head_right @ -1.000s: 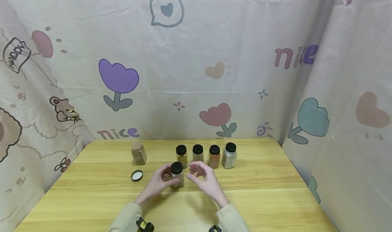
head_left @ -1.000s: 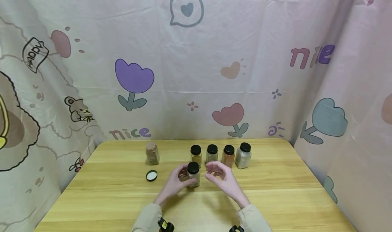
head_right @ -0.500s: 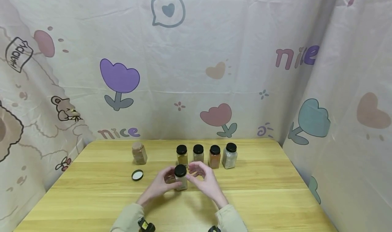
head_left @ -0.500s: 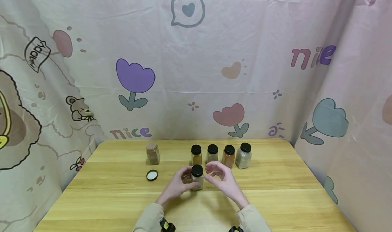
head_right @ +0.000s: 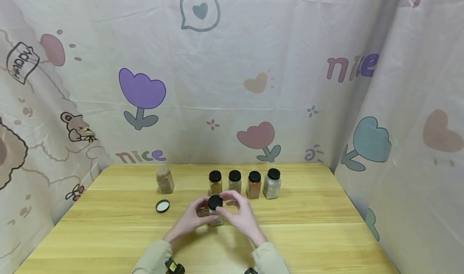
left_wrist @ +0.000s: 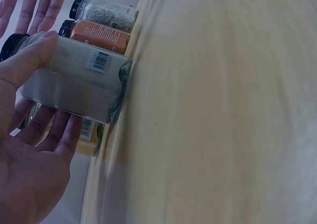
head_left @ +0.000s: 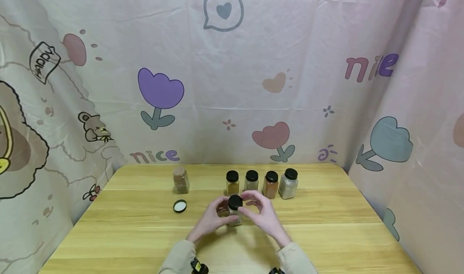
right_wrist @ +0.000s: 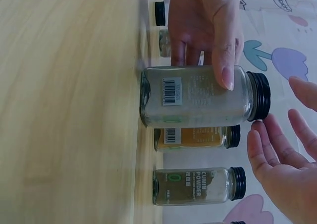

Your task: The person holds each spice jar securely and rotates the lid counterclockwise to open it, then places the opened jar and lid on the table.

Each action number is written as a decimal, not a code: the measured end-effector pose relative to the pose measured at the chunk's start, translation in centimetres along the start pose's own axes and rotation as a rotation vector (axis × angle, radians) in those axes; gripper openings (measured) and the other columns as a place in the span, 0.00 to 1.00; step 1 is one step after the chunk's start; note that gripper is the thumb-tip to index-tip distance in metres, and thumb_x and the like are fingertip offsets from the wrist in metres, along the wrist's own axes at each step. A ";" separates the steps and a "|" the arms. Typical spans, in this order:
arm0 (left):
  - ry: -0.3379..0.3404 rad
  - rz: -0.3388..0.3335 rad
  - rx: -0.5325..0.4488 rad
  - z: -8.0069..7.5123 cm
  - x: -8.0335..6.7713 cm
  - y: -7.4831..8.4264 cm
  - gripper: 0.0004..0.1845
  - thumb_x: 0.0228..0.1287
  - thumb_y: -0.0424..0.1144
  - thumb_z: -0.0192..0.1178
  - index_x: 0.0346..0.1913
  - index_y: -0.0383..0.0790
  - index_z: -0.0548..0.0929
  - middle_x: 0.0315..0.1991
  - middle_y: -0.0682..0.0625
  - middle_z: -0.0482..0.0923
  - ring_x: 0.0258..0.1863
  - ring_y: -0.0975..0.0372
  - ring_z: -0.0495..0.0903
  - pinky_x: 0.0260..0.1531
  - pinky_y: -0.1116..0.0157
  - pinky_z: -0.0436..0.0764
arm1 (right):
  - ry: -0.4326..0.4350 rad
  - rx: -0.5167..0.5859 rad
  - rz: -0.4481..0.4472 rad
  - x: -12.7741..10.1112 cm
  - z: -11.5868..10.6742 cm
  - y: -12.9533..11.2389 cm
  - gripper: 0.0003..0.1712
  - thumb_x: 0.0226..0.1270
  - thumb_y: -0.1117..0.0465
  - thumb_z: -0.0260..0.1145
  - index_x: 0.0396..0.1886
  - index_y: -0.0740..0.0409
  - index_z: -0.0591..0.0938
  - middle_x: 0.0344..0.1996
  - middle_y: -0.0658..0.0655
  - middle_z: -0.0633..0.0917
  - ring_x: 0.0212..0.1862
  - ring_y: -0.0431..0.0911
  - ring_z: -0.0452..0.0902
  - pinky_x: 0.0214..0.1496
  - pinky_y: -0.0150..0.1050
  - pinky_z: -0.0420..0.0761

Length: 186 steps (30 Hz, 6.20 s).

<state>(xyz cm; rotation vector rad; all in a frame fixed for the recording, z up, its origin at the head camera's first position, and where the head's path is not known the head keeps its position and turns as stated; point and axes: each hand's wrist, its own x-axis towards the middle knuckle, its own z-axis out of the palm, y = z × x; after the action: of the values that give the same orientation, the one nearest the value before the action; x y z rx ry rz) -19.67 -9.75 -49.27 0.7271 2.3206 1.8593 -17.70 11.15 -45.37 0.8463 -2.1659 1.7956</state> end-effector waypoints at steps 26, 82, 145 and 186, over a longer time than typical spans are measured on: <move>-0.015 0.028 0.041 0.1 0.2 -0.3 0.23 0.58 0.36 0.73 0.55 0.34 0.78 0.54 0.38 0.82 0.54 0.56 0.84 0.59 0.72 0.80 | 0.091 -0.371 0.078 1.3 1.9 -0.8 0.25 0.47 0.63 0.82 0.48 0.53 0.84 0.42 0.50 0.88 0.45 0.45 0.81 0.53 0.42 0.82; -0.041 0.054 0.065 -0.1 0.2 -0.2 0.23 0.60 0.36 0.72 0.56 0.35 0.78 0.55 0.38 0.81 0.55 0.56 0.84 0.58 0.72 0.81 | 0.092 -0.498 0.019 1.8 2.3 -1.1 0.20 0.46 0.63 0.83 0.42 0.59 0.88 0.38 0.55 0.90 0.40 0.47 0.85 0.44 0.45 0.86; -0.036 0.090 0.115 -0.2 0.3 -0.3 0.23 0.61 0.36 0.71 0.57 0.36 0.77 0.54 0.39 0.83 0.56 0.49 0.83 0.61 0.66 0.81 | 0.013 -0.425 0.012 1.6 1.6 -0.6 0.22 0.51 0.63 0.81 0.48 0.55 0.87 0.46 0.54 0.89 0.49 0.49 0.84 0.54 0.43 0.84; -0.045 0.052 0.122 -0.2 0.1 -0.2 0.23 0.60 0.37 0.71 0.56 0.36 0.78 0.54 0.41 0.83 0.57 0.48 0.82 0.62 0.65 0.81 | 0.020 -0.517 -0.015 2.0 2.0 -1.4 0.20 0.51 0.65 0.79 0.46 0.61 0.87 0.44 0.56 0.88 0.47 0.49 0.85 0.51 0.42 0.86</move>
<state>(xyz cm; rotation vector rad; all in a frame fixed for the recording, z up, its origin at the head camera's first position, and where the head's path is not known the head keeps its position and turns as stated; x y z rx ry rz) -19.92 -9.88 -49.39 0.8417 2.4266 1.7141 -18.19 8.52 -43.70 0.7067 -2.4296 1.1347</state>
